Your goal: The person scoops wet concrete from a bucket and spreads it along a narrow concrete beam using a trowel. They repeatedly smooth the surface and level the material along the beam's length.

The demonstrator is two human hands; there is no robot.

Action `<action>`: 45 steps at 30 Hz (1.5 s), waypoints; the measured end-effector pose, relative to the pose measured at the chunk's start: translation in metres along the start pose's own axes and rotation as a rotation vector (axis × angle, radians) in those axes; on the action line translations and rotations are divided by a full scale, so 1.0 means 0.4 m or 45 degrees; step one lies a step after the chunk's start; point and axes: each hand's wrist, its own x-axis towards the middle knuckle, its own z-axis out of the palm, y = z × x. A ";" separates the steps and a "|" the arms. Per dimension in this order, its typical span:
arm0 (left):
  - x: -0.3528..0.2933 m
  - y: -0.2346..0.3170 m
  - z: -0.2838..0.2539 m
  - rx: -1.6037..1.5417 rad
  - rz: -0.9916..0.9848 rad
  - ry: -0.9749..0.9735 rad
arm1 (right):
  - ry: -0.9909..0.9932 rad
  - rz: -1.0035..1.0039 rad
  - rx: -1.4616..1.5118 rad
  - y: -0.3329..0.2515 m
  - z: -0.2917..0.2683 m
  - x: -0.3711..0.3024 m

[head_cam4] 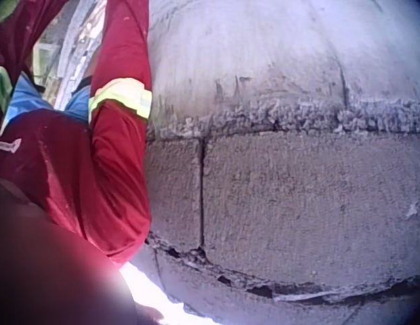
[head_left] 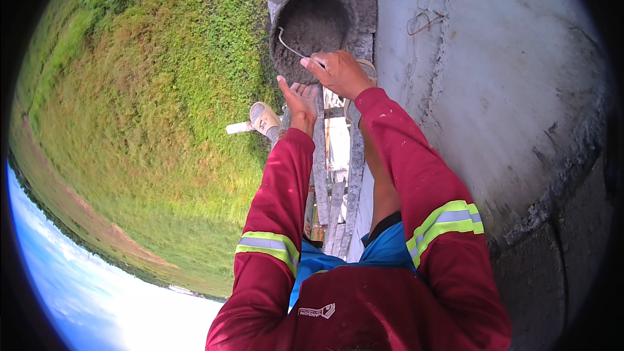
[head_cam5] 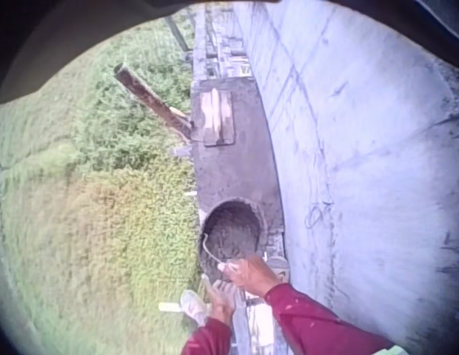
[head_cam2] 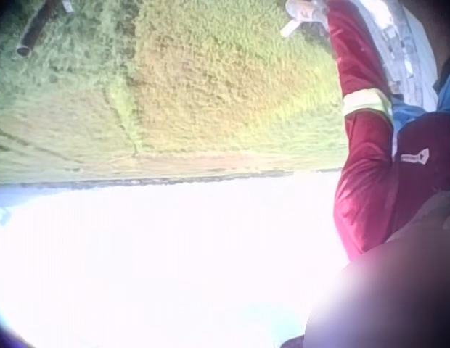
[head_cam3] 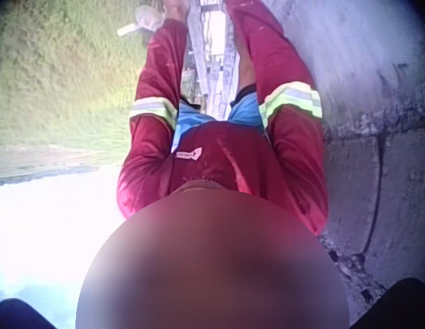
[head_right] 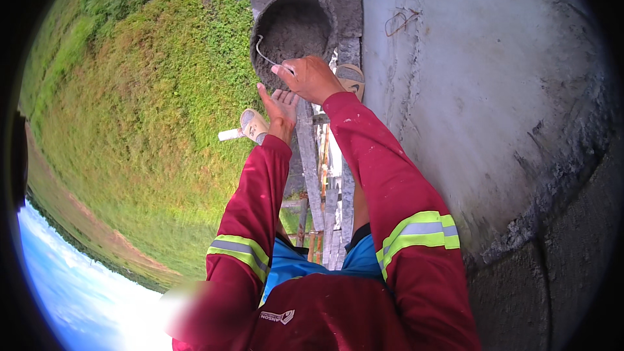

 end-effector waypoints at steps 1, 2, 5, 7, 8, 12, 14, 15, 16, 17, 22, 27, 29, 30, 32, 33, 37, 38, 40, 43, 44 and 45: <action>-0.007 0.000 0.009 0.004 0.012 0.020 | 0.036 -0.056 -0.017 -0.002 0.002 -0.002; -0.017 0.003 0.019 0.017 0.031 0.015 | 0.072 -0.080 -0.055 -0.003 0.003 -0.004; -0.061 0.019 0.061 0.059 0.078 0.004 | 0.231 -0.235 -0.122 -0.001 0.001 -0.005; -0.096 0.032 0.101 0.088 0.116 -0.006 | 0.313 -0.288 -0.141 0.010 -0.007 -0.002; -0.110 0.038 0.127 0.106 0.153 -0.022 | 0.337 -0.316 -0.168 0.015 -0.009 0.004; -0.158 0.082 0.217 0.123 0.275 -0.198 | 0.372 -0.415 -0.270 0.040 -0.022 0.033; -0.171 0.103 0.258 0.138 0.349 -0.215 | 0.373 -0.442 -0.345 0.048 -0.032 0.051; -0.177 0.111 0.275 0.149 0.370 -0.293 | 0.409 -0.459 -0.350 0.051 -0.039 0.061; -0.179 0.118 0.292 0.158 0.379 -0.352 | 0.422 -0.448 -0.366 0.054 -0.051 0.074; -0.180 0.126 0.304 0.168 0.389 -0.410 | 0.408 -0.400 -0.392 0.056 -0.063 0.087; -0.132 0.179 0.303 0.269 0.341 -0.707 | 0.469 -0.392 -0.340 0.059 -0.120 0.134; -0.001 0.172 0.244 0.455 0.523 -0.123 | 0.485 -0.377 -0.349 0.054 -0.110 0.127; 0.059 0.148 0.223 0.426 0.347 0.000 | 0.526 -0.400 -0.369 0.054 -0.095 0.117; 0.087 0.136 0.215 0.357 0.291 -0.086 | 0.549 -0.422 -0.379 0.054 -0.087 0.110; 0.134 0.120 0.200 0.238 0.085 -0.193 | 0.552 -0.437 -0.408 0.056 -0.069 0.096; 0.152 0.116 0.196 0.203 0.082 -0.259 | 0.552 -0.444 -0.419 0.056 -0.062 0.091; 0.185 0.106 0.183 0.095 -0.021 -0.335 | 0.532 -0.508 -0.448 0.048 -0.021 0.076; 0.189 0.100 0.184 0.026 -0.056 -0.303 | 0.520 -0.531 -0.468 0.046 -0.014 0.077; 0.194 0.083 0.185 -0.071 -0.104 -0.311 | 0.509 -0.554 -0.496 0.040 -0.002 0.075; 0.190 0.063 0.185 -0.170 -0.121 -0.400 | 0.515 -0.600 -0.465 0.024 0.002 0.079; 0.183 0.059 0.184 -0.210 -0.121 -0.396 | 0.542 -0.602 -0.419 0.018 -0.002 0.081; 0.169 0.058 0.180 -0.195 -0.067 -0.355 | 0.551 -0.589 -0.397 0.012 -0.007 0.085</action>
